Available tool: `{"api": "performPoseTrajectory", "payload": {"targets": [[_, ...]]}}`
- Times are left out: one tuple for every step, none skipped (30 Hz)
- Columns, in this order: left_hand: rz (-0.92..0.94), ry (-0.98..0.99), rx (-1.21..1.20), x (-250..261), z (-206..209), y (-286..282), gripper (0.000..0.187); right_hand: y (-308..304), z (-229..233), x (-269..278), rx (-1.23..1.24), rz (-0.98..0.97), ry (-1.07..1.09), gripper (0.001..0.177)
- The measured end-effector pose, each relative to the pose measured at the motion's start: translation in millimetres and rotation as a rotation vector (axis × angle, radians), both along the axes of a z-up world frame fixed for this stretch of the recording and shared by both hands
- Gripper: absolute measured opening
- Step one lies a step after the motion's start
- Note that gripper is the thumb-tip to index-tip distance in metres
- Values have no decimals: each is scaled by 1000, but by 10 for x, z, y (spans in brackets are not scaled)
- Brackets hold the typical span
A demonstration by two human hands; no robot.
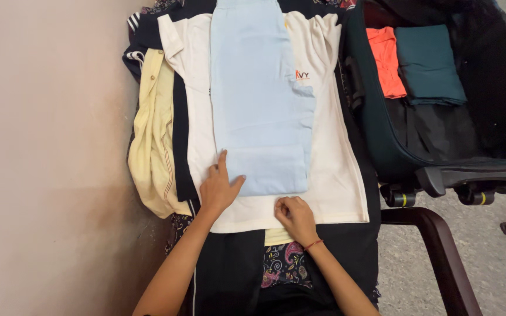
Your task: The person picks up a white shirt and two pairs of trousers from a bed, folds the shirt and then folds the trousers over it, and finally places the folded stack into a suitcase.
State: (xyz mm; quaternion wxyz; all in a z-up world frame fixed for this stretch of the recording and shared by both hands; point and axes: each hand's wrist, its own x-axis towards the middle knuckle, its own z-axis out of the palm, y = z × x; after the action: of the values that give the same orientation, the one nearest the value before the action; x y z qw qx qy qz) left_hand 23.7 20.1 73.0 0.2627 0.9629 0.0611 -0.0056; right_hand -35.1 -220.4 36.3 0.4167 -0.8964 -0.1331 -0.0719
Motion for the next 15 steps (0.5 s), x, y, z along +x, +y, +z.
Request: {"api": "performPoseTrajectory", "payload": {"targets": [[13, 45, 20, 6, 14, 16, 95, 4, 0, -6, -9, 9, -10, 9], [28, 87, 40, 16, 30, 28, 95, 4, -3, 4, -17, 20, -23, 10], [27, 108, 32, 25, 43, 43, 96, 2, -9, 12, -25, 31, -37, 10], [25, 130, 24, 32, 49, 68, 96, -3, -19, 21, -43, 48, -4, 10], [23, 152, 16, 32, 46, 89, 97, -11, -31, 39, -62, 65, 28, 11], [19, 172, 24, 32, 31, 92, 99, -18, -43, 70, -80, 83, 59, 11], [15, 192, 32, 32, 6, 77, 100, -40, -45, 130, -41, 103, 145, 13], [11, 210, 41, 47, -15, 77, 101, -66, -28, 244, -2, 123, 229, 14], [1, 189, 56, 52, -45, 80, 102, -86, 3, 370, 36, 143, 313, 16], [-9, 166, 69, 58, -82, 75, 103, -104, 55, 523, 47, 165, 222, 16], [-19, 143, 82, 76, -116, 82, 103, -94, 120, 689, 58, 187, 132, 18], [-24, 146, 86, 78, -152, 88, 102, -59, 192, 841, 28, 132, 95, 17], [-29, 150, 90, 82, -185, 89, 101, -12, 273, 1020, -2, 77, 58, 16], [-32, 154, 93, 80, -217, 97, 100, 52, 347, 1206, 10, 45, -19, 16], [-37, 131, 90, 97, -241, 108, 101, 117, 408, 1388, 22, 13, -95, 15]]}}
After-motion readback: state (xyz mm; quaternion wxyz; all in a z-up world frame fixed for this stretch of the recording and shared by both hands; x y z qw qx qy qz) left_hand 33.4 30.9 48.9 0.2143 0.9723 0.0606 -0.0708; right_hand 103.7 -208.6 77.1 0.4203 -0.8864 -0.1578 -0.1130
